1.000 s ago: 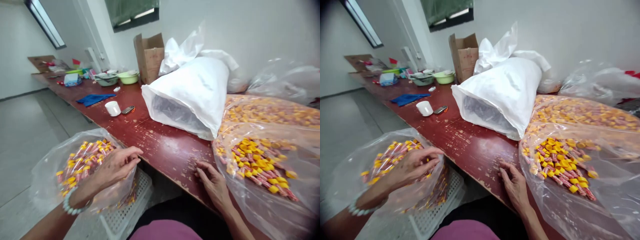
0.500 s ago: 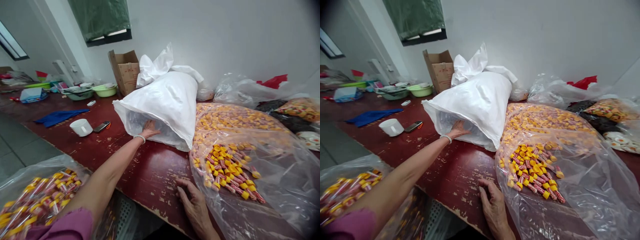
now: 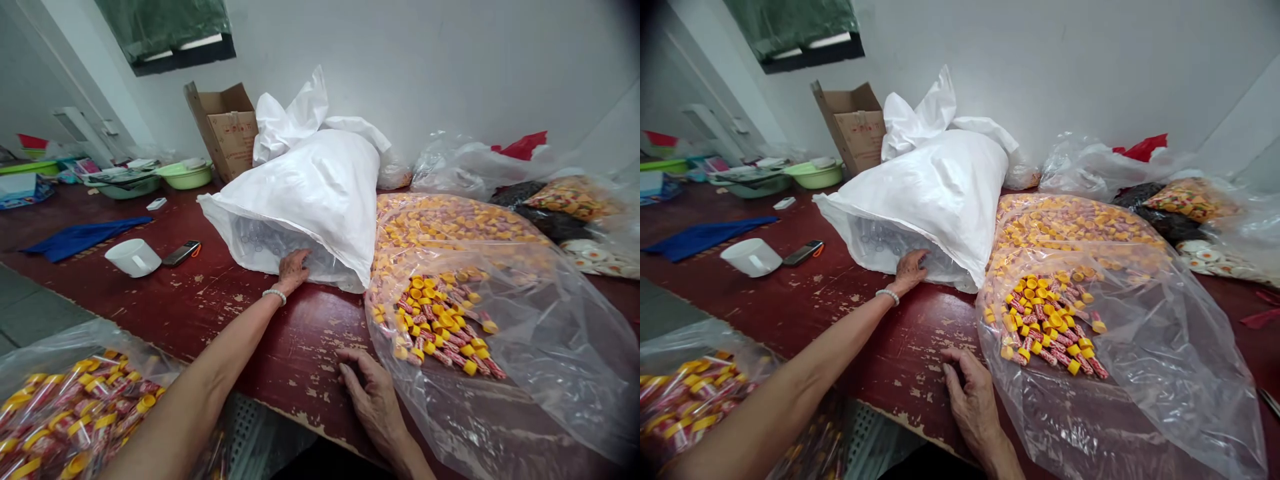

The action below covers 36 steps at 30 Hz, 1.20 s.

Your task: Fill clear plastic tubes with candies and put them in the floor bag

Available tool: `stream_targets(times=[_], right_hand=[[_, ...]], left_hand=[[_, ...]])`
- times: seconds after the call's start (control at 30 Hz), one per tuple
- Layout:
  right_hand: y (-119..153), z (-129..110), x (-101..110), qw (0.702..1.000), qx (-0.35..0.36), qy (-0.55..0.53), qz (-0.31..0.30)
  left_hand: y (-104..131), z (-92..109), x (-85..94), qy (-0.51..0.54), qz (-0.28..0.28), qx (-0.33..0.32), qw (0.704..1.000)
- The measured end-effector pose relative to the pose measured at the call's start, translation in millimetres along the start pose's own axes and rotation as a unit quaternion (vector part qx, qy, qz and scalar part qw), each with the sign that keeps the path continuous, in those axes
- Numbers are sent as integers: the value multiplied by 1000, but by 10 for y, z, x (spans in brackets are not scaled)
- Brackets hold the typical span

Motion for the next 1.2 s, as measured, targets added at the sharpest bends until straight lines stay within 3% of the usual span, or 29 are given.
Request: stream_targets(times=[0.23, 0.4, 0.6, 0.8, 0.97, 1.1, 1.2], right_hand=[[6, -3, -5, 1000, 3, -14, 7], [27, 6, -10, 1000, 15, -16, 13], [58, -16, -25, 999, 32, -1, 15], [0, -115, 5, 994, 78, 47, 63], [-248, -275, -41, 971, 167, 140, 98], [-456, -352, -333, 946, 214, 243, 12], [-510, -295, -527, 932, 200, 298, -55]], left_hand=[[709, 140, 73, 39, 14, -94, 995], [1116, 417, 89, 137, -15, -160, 977], [1451, 578, 188, 243, -26, -188, 951], [1592, 533, 254, 317, -63, -155, 934], [1641, 375, 300, 402, -45, -63, 912], [1672, 59, 388, 488, 41, 47, 871], [1705, -161, 388, 536, 62, 122, 833]])
Point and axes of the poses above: each hand's wrist, its own y-axis away from the middle knuckle, its own x-axis out of the back of the hand, z = x × y, the point moved 8 cm from there along -y, towards the middle knuckle, and after that the axes turned 9 degrees about x, right-handed, at the moved point
